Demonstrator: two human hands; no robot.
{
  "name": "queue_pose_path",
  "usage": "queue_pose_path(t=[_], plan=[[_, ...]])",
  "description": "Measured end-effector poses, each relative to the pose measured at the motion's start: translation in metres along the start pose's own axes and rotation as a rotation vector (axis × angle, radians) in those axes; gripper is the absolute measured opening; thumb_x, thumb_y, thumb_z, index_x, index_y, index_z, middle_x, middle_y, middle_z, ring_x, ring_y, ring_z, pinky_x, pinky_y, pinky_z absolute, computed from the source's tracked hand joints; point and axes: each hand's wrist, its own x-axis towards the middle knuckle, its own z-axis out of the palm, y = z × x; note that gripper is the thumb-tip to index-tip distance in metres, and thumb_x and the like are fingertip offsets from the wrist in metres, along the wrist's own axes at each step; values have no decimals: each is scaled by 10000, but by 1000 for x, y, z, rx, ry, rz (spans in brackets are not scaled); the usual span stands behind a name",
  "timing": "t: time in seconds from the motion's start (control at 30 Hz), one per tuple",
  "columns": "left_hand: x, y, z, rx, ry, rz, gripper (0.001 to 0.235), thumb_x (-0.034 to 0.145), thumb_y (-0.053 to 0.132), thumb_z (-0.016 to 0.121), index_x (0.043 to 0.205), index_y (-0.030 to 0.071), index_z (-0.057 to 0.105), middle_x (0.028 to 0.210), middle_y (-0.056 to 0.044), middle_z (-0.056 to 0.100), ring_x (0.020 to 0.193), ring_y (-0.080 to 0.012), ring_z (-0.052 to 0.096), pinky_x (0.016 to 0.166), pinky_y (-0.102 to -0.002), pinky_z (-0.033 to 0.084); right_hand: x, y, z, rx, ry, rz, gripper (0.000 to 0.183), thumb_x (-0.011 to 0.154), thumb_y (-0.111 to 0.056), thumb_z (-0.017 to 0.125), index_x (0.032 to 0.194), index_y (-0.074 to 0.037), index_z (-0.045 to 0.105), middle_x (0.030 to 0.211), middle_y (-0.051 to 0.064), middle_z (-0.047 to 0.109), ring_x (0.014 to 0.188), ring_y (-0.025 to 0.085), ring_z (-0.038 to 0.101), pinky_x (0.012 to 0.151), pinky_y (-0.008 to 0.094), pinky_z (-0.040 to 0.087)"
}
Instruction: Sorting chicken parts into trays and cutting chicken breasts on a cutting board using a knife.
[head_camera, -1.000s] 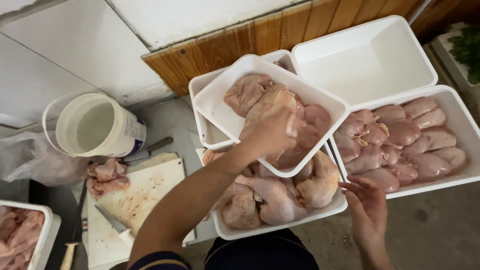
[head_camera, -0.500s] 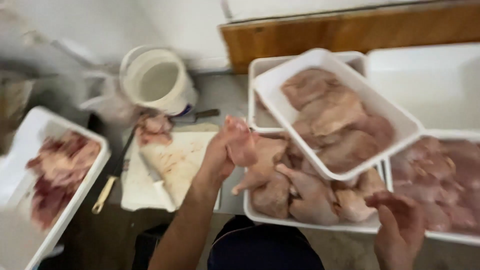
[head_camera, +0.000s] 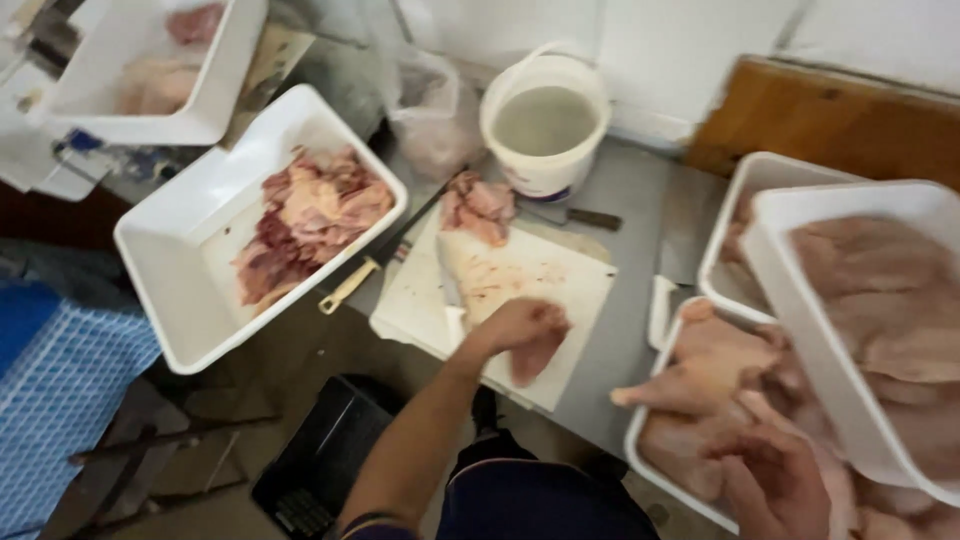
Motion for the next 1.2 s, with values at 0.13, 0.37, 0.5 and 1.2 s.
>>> queue_pose_path(t=[0.13, 0.37, 0.5, 1.2], plan=[[30, -56, -10, 516, 647, 372, 372, 951, 301, 562, 1252, 130, 698, 1235, -88, 702, 1145, -310, 596, 1032, -402, 441, 24, 4, 62, -201, -159, 158, 148, 910, -176, 651, 1005, -70, 691, 925, 52, 757, 862, 141, 724, 829, 253, 519], [-76, -91, -58, 588, 470, -89, 837, 860, 413, 778, 1475, 36, 354, 1230, -192, 512, 1037, -397, 570, 727, -510, 580, 36, 85, 199, -621, -373, 569, 541, 850, -347, 721, 1353, -181, 613, 1308, 38, 643, 1066, 179, 699, 877, 369, 567], [-72, -124, -75, 531, 449, -61, 840, 806, 283, 618, 1531, 17, 287, 1133, -194, 581, 711, -411, 663, 547, -548, 531, 40, 97, 250, -757, -393, 624, 643, 872, -456, 646, 1403, -109, 546, 1347, 92, 589, 1155, 214, 649, 944, 392, 514], [-96, -182, -215, 759, 1087, 485, 234, 997, 160, 634, 1195, 46, 683, 1048, -130, 644, 978, -316, 687, 908, -434, 579, 147, 226, 150, -1124, 5, 401, 608, 880, -263, 685, 1389, 55, 586, 1347, 380, 520, 1181, 577, 602, 922, 629, 546]])
